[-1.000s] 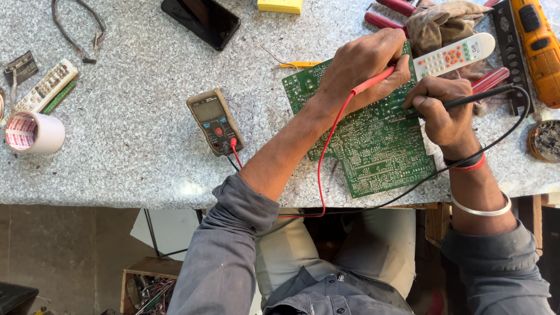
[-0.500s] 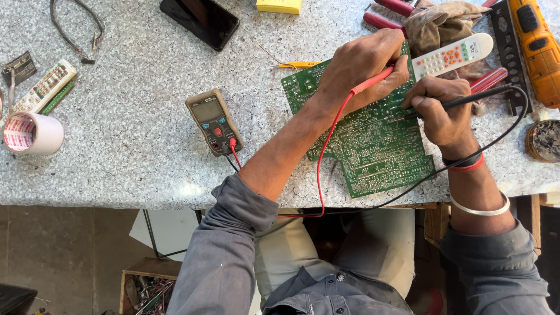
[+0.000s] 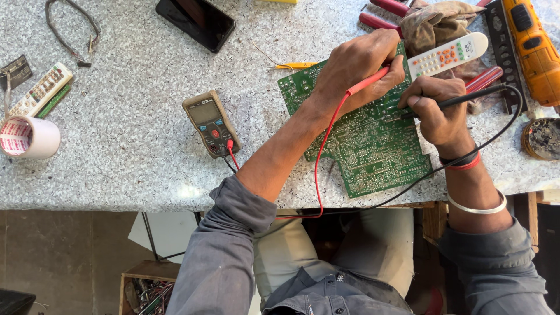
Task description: The person tests a green circuit board by touching multimeter probes to various points on the board, then picks up a soldering iron and solders components on the board while holding it steady with the other hand. A second person nearby writes on a notepad.
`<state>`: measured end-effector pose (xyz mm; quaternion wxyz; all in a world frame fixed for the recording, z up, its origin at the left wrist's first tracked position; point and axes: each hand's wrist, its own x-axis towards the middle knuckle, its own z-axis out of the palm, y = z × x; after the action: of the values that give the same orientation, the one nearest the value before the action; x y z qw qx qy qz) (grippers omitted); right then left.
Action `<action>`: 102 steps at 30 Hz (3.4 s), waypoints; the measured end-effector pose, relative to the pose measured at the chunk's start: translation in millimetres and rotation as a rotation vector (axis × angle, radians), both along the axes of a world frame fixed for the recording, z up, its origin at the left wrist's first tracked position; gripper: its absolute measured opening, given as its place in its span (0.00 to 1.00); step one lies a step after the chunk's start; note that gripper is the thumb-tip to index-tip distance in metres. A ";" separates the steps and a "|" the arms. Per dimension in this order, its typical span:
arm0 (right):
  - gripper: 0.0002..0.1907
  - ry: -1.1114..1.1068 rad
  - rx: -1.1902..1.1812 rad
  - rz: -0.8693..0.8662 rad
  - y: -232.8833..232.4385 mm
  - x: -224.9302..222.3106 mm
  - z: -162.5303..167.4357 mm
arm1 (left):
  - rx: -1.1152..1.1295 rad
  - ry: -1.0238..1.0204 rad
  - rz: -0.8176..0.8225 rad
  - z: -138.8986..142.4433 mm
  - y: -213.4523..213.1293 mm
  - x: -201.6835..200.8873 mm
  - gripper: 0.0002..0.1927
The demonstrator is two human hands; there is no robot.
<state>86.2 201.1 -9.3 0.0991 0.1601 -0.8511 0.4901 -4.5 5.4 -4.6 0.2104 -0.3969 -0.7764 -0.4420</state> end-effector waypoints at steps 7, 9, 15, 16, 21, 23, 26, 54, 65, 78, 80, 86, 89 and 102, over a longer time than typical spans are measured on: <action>0.14 0.004 -0.011 0.012 0.1 -0.1 -0.1 | -0.004 0.001 -0.007 1.2 -0.7 -0.4 0.10; 0.14 0.005 -0.003 0.011 0.3 -0.5 -0.3 | 0.001 0.008 -0.003 1.7 -0.8 0.0 0.10; 0.14 0.001 -0.006 0.005 0.8 -0.9 -0.6 | 0.002 0.007 -0.002 2.1 -0.4 0.2 0.11; 0.14 -0.003 -0.008 0.005 0.2 -0.7 -0.8 | -0.001 0.003 0.000 1.9 -0.5 0.6 0.11; 0.14 0.012 -0.010 0.017 0.1 -0.2 -0.4 | 0.006 0.004 0.005 0.9 0.5 1.2 0.11; 0.14 0.014 -0.007 0.019 -0.2 -0.7 -0.5 | 0.006 0.003 0.007 0.8 -0.5 0.8 0.11; 0.14 0.007 0.003 0.008 0.0 -0.4 -0.5 | 0.008 0.003 0.001 0.9 -0.7 0.9 0.11; 0.15 0.004 0.000 0.008 1.1 -1.1 -1.6 | 0.029 -0.012 0.000 1.6 -0.5 1.5 0.10; 0.15 0.001 -0.003 0.008 0.7 -0.3 -1.8 | 0.029 -0.016 0.003 4.2 -1.8 2.9 0.11; 0.15 0.005 -0.009 0.018 0.4 -0.5 -1.5 | 0.019 -0.001 0.002 3.3 -1.6 1.6 0.11; 0.15 0.006 -0.009 0.017 0.6 -0.7 -1.6 | 0.019 0.003 0.003 3.4 -1.4 1.7 0.11; 0.15 0.013 -0.004 0.014 1.0 -0.6 -2.0 | 0.023 -0.008 0.000 4.2 -2.0 2.3 0.11; 0.15 0.006 -0.002 0.012 1.0 -0.7 -2.2 | 0.025 -0.003 0.003 4.3 -2.4 2.2 0.11; 0.15 -0.001 -0.006 0.010 0.6 -0.1 -1.2 | 0.016 0.002 0.006 2.5 -1.4 1.5 0.11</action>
<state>86.1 201.8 -10.5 0.0967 0.1638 -0.8487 0.4935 -3.0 4.0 -2.1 0.2154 -0.3933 -0.7739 -0.4472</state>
